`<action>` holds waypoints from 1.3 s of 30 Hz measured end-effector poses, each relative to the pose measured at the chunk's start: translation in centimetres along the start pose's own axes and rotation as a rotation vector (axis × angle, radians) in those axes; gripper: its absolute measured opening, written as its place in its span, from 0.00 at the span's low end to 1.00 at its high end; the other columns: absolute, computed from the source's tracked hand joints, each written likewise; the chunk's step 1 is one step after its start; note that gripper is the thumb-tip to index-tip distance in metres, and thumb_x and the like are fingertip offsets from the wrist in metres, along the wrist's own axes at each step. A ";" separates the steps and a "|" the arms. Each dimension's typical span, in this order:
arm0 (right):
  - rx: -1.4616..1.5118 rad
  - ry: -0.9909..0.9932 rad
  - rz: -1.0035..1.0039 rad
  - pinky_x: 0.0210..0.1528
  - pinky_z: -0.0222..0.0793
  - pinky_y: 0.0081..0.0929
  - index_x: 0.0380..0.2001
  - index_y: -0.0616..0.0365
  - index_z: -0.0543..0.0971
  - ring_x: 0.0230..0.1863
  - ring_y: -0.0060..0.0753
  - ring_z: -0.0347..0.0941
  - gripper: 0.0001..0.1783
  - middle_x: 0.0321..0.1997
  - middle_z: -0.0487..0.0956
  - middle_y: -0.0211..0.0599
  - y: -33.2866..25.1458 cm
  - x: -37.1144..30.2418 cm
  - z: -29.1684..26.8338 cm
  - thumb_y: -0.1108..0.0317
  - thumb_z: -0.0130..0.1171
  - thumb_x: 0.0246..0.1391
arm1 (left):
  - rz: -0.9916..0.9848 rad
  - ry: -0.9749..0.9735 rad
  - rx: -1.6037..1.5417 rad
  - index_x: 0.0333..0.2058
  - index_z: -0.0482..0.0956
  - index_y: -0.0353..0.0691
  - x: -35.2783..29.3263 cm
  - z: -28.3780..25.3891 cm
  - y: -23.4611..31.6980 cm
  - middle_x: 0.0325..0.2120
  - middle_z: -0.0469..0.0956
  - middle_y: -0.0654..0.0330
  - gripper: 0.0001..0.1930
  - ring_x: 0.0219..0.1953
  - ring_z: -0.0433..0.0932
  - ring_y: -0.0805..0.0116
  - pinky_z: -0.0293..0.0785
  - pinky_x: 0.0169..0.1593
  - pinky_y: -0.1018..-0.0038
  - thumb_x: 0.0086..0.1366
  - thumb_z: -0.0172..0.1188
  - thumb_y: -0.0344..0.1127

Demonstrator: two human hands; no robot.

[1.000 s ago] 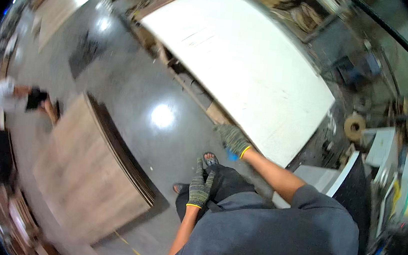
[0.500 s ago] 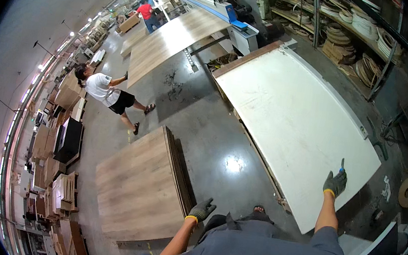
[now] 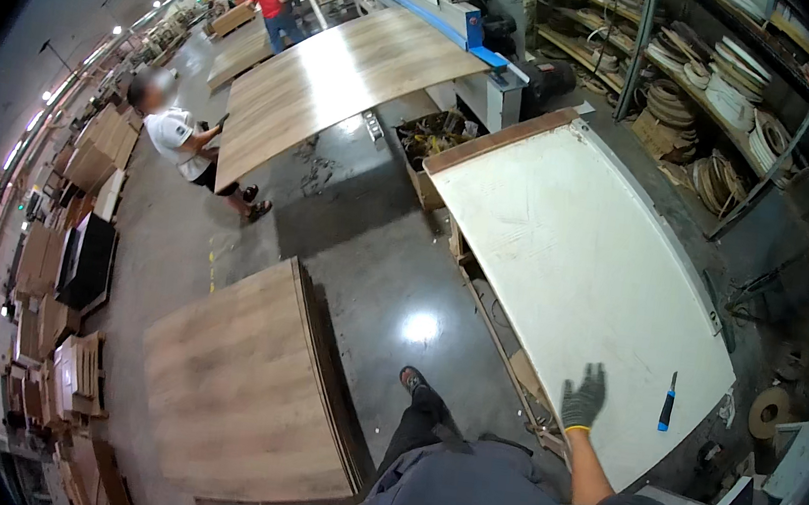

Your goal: The person lifts large wooden panels from a conveyor belt and stacks them on the floor. The person coordinates with a colleague to lift and position the panels, placing them one by one into a growing stack.

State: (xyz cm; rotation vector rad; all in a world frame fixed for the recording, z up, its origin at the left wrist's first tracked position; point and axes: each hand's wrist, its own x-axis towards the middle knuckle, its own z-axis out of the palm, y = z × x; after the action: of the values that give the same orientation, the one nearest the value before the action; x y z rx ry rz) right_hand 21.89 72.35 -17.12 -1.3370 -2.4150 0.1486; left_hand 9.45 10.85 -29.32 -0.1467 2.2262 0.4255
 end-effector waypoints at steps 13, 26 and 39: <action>0.529 -0.564 -0.235 0.63 0.58 0.41 0.49 0.63 0.76 0.59 0.52 0.65 0.22 0.56 0.72 0.53 -30.4 12.2 4.0 0.60 0.55 0.54 | 0.443 -0.011 -0.679 0.46 0.73 0.41 31.6 -22.0 28.0 0.35 0.79 0.55 0.16 0.28 0.75 0.60 0.73 0.34 0.66 0.67 0.50 0.46; 0.867 -0.337 0.169 0.58 0.64 0.33 0.50 0.68 0.73 0.52 0.39 0.71 0.19 0.51 0.75 0.48 -32.4 30.1 21.7 0.63 0.51 0.62 | 0.269 -0.261 -1.820 0.62 0.60 0.41 32.6 -37.2 48.7 0.60 0.65 0.52 0.41 0.56 0.70 0.54 0.70 0.57 0.58 0.62 0.44 0.69; 2.140 -0.264 1.006 0.71 0.40 0.46 0.66 0.48 0.60 0.72 0.41 0.48 0.32 0.72 0.56 0.29 -28.4 66.6 31.9 0.44 0.37 0.64 | 0.127 0.153 -2.236 0.65 0.56 0.50 40.4 -44.9 56.4 0.64 0.58 0.57 0.51 0.62 0.61 0.51 0.59 0.64 0.52 0.49 0.50 0.79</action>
State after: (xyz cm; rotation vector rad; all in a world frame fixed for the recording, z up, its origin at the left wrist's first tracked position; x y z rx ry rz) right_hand -44.46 115.31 -20.87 -0.9068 -0.2785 2.2164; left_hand -62.99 49.46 -19.79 -1.1115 0.7895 2.6807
